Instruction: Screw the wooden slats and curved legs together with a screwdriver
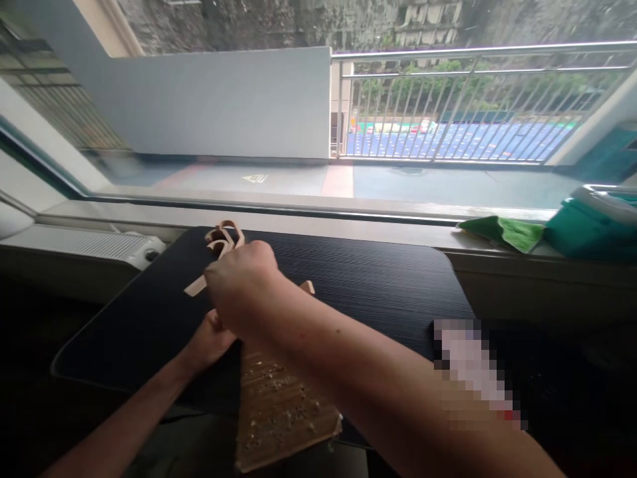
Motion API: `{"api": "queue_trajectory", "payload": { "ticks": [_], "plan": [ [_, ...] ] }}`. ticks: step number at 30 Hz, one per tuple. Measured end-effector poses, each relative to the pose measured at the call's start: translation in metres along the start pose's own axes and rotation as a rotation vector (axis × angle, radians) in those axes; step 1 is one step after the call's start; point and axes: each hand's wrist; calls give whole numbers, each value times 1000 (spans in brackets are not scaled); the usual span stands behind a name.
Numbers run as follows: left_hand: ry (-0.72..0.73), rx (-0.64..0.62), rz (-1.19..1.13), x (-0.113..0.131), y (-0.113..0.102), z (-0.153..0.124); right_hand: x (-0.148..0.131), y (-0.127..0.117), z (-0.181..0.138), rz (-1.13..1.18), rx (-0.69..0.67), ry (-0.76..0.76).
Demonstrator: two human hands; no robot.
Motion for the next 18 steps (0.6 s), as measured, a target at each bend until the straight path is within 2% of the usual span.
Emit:
{"api": "queue_trajectory", "payload": {
  "ticks": [3,8,12,18],
  "plan": [
    [67,-63,-34,-11,-8,0,-8,0,12,-92,-31,5],
    [86,-135,-108,-17,-7,1,-33,-4,28,-198,-193,44],
    [129,-219,-171,-23,-11,3,-42,-9,36,-240,-295,100],
    [205,-281,-180,-29,-15,6,-42,-8,40,-264,-319,165]
  ]
}}
Point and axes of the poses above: each hand's wrist, its own z-axis towards the middle knuckle, its own y-axis out of the palm, x = y × z, and after that the axes turned 14 degrees about z, right-handed
